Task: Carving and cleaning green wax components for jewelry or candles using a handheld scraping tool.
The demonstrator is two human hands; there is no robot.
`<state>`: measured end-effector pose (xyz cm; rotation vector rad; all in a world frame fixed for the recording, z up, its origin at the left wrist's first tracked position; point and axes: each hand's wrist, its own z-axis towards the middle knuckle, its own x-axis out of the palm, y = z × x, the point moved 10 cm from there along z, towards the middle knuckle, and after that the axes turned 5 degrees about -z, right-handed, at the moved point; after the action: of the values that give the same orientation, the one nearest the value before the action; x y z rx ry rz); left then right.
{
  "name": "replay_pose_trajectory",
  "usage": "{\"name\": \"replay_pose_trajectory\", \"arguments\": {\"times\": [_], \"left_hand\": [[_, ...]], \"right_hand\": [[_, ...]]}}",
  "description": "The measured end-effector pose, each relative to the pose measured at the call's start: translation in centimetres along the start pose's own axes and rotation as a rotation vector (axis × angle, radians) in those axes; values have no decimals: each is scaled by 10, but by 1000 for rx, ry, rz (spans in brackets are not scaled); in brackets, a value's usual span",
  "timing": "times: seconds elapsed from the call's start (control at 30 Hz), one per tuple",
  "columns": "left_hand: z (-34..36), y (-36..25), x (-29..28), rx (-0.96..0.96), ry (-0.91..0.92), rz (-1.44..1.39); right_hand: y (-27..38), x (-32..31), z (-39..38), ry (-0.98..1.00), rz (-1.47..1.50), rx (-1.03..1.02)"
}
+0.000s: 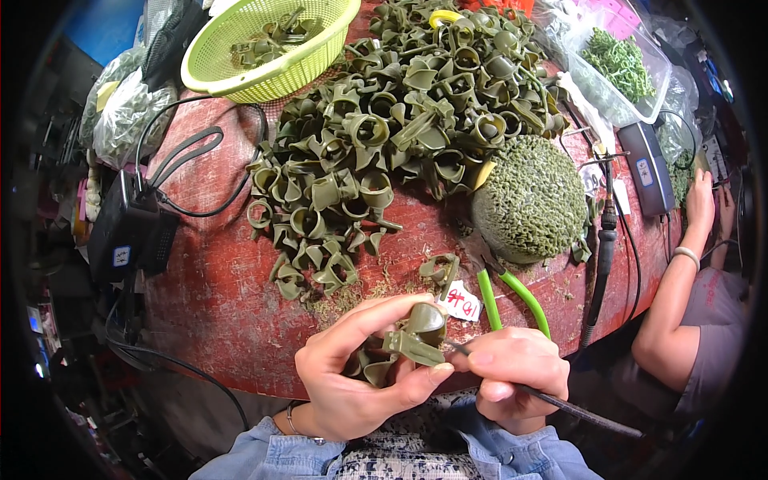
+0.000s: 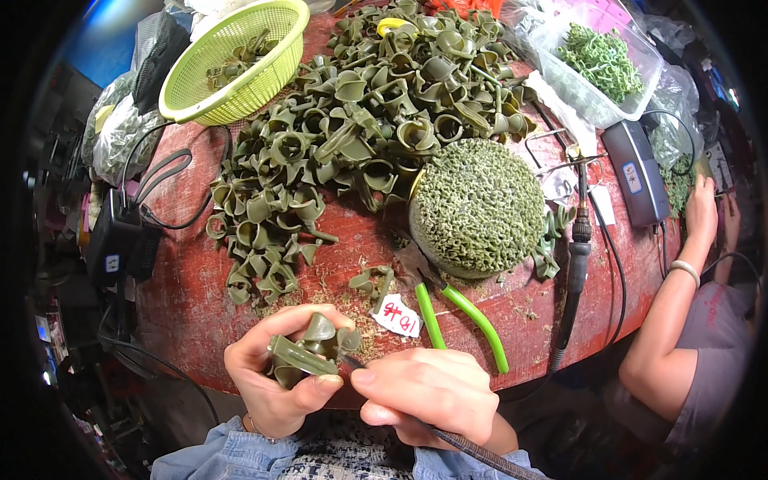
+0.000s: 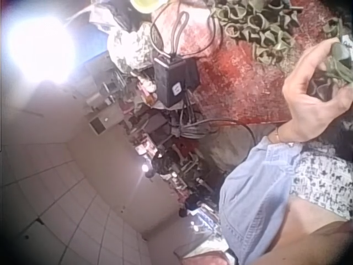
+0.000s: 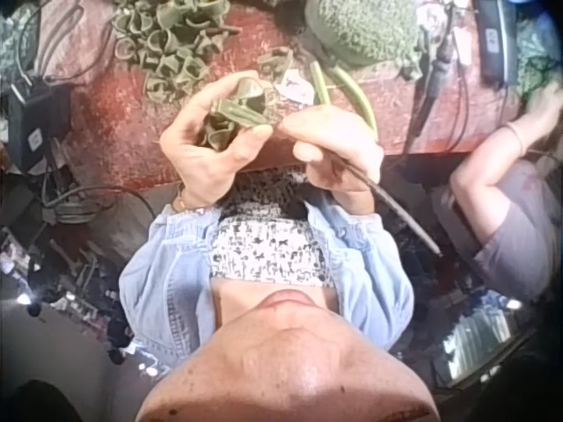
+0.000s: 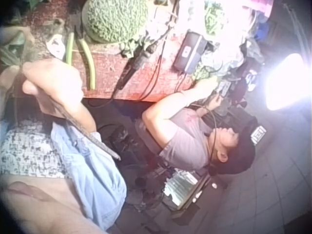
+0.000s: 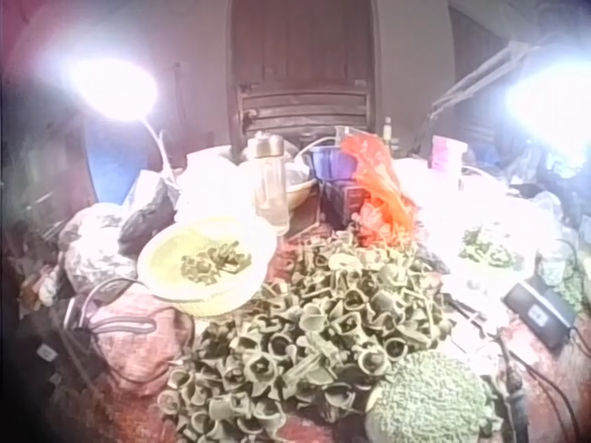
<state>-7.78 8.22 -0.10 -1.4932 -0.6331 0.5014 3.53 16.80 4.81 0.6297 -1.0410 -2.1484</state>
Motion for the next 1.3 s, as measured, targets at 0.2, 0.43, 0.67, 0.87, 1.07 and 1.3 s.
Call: {"name": "replay_pose_trajectory", "arguments": {"times": [0.2,0.43,0.67,0.87,1.07,1.3], "left_hand": [[-1,3,1,-73,-20,-41],[0,3,2,10,27,1],[1,5,6,-10,46,-84],[1,6,10,-87,96,-94],[3,4,18,-52,163,-190],[1,17,25,-383,110,-482]], "right_hand": [[-2,-8,-2,-81,0,5],[-9,-14,-9,-89,-147,75],[-10,-13,-9,-81,-53,80],[-16,-16,-9,-126,0,152],[-24,-21,-16,-229,-58,220],[-20,-25,-19,-278,-29,172]]}}
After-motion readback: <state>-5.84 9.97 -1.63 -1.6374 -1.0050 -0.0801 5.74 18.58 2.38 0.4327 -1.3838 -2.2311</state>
